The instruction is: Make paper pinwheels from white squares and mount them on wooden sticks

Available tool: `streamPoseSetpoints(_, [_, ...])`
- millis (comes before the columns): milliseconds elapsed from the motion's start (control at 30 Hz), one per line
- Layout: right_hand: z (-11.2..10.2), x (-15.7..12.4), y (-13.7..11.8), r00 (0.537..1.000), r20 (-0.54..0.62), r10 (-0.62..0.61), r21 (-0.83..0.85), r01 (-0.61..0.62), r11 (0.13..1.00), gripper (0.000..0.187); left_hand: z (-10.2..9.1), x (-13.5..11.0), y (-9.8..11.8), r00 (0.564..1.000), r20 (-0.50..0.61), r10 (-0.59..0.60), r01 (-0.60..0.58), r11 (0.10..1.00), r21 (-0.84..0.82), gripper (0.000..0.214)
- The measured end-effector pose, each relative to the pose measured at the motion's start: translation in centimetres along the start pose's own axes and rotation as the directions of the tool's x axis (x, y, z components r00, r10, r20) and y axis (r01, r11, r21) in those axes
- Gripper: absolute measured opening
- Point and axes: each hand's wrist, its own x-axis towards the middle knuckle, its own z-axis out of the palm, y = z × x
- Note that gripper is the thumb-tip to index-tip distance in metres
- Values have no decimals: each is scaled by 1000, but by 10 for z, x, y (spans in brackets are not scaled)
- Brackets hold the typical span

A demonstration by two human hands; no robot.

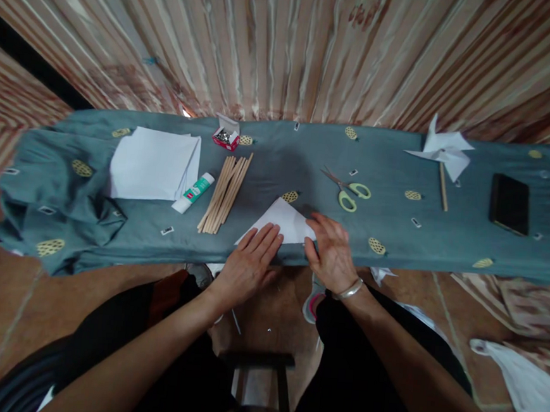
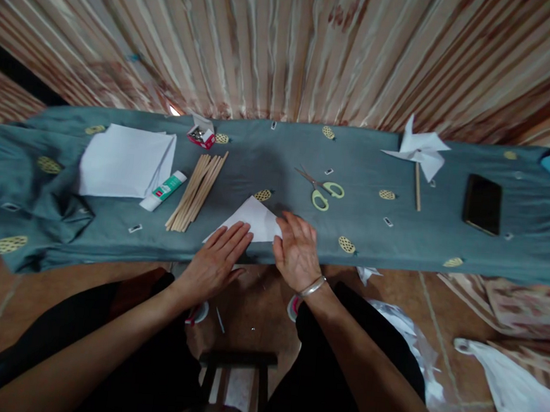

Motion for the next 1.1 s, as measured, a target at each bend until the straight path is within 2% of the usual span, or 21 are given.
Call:
streamPoseSetpoints(233, [-7,-9,24,998,-26,57,27,-57,998,35,-12,-40,-14,995,6,-103,103,992,77,63])
streamPoseSetpoints(433, [-4,-9,32,996,-89,16,79,-9,997,33,-17,-62,-16,988,-19,-153,154,984,92,63])
streamPoseSetpoints(600, [-3,-9,39,997,-73,5,99,2,995,39,-11,-69,-13,979,-69,-194,200,977,78,62])
streamPoseSetpoints(733, [-5,-5,44,997,-47,55,162,-47,986,42,-7,-70,-10,972,-97,-212,217,975,45,66])
streamPoseSetpoints(867, [-7,5,41,992,-18,128,286,-117,951,34,-3,-69,-8,959,-158,-236,240,971,7,65])
streamPoseSetpoints(1000, [-5,13,33,991,45,130,279,-137,950,24,-3,-65,-7,937,-237,-259,258,965,-33,56])
streamPoseSetpoints(1100, [-2,18,28,983,69,168,332,-181,926,12,-5,-63,-7,927,-250,-279,270,960,-72,49])
